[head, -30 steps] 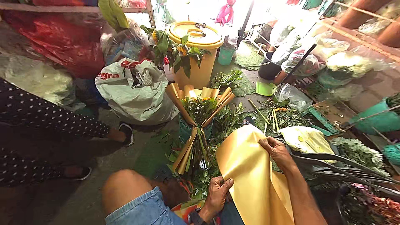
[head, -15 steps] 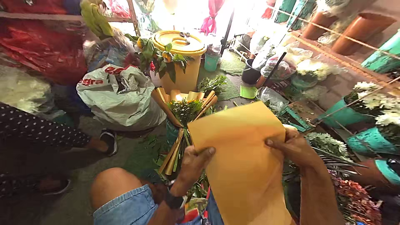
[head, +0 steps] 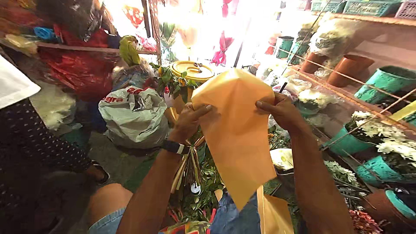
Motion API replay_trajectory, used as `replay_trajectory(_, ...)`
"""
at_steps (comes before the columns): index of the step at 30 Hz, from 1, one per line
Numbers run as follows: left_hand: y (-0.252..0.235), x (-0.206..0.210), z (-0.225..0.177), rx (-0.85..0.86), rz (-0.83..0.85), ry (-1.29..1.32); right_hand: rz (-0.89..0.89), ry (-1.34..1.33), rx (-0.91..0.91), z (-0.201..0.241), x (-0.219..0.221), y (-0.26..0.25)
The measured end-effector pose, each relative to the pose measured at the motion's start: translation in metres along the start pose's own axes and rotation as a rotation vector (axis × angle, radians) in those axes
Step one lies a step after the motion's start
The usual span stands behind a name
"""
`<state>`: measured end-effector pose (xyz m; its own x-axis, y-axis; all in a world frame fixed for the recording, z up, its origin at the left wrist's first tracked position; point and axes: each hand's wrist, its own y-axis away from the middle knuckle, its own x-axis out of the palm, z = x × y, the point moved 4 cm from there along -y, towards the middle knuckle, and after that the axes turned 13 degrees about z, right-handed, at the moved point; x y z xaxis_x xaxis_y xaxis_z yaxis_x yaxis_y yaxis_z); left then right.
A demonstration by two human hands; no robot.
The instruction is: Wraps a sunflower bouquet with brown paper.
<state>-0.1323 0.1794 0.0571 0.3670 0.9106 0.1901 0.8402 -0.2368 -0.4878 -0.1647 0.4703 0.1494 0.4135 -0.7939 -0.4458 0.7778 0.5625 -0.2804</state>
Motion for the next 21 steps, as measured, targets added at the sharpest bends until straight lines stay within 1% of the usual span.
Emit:
replay_trajectory(2,-0.01,0.002,-0.021,0.104,0.111,-0.024,0.004,0.055,-0.091,0.018,-0.016,0.014)
replay_trajectory(3,-0.015,0.006,-0.03,0.113,0.113,-0.077,-0.009,0.081,-0.1,0.024,-0.024,0.018)
replay_trajectory(5,-0.027,0.019,-0.042,0.074,0.043,-0.217,-0.103,0.125,-0.07,0.03,-0.037,0.018)
replay_trajectory(7,-0.05,0.033,-0.048,0.089,-0.03,-0.261,-0.211,0.178,-0.056,0.036,-0.047,0.015)
replay_trajectory(9,-0.08,0.044,-0.057,0.164,-0.031,-0.135,-0.257,0.15,-0.113,0.045,-0.062,0.009)
replay_trajectory(10,-0.091,0.048,-0.059,0.182,0.005,-0.052,-0.257,0.133,-0.146,0.049,-0.069,0.008)
replay_trajectory(12,-0.1,0.05,-0.058,0.189,0.146,0.067,-0.225,0.118,-0.185,0.054,-0.081,0.013)
replay_trajectory(13,-0.102,0.05,-0.06,0.193,0.21,0.077,-0.201,0.115,-0.2,0.057,-0.087,0.016)
replay_trajectory(14,-0.105,0.051,-0.062,0.192,0.235,0.048,-0.192,0.123,-0.199,0.059,-0.094,0.017)
replay_trajectory(15,-0.107,0.053,-0.063,0.178,0.212,-0.002,-0.2,0.142,-0.188,0.059,-0.098,0.017)
replay_trajectory(17,-0.111,0.06,-0.064,0.122,0.099,-0.109,-0.235,0.169,-0.164,0.057,-0.1,0.014)
replay_trajectory(19,-0.116,0.068,-0.067,0.102,0.034,-0.141,-0.276,0.171,-0.159,0.062,-0.093,0.011)
replay_trajectory(21,-0.119,0.073,-0.069,0.109,-0.003,-0.196,-0.315,0.21,-0.194,0.069,-0.08,0.01)
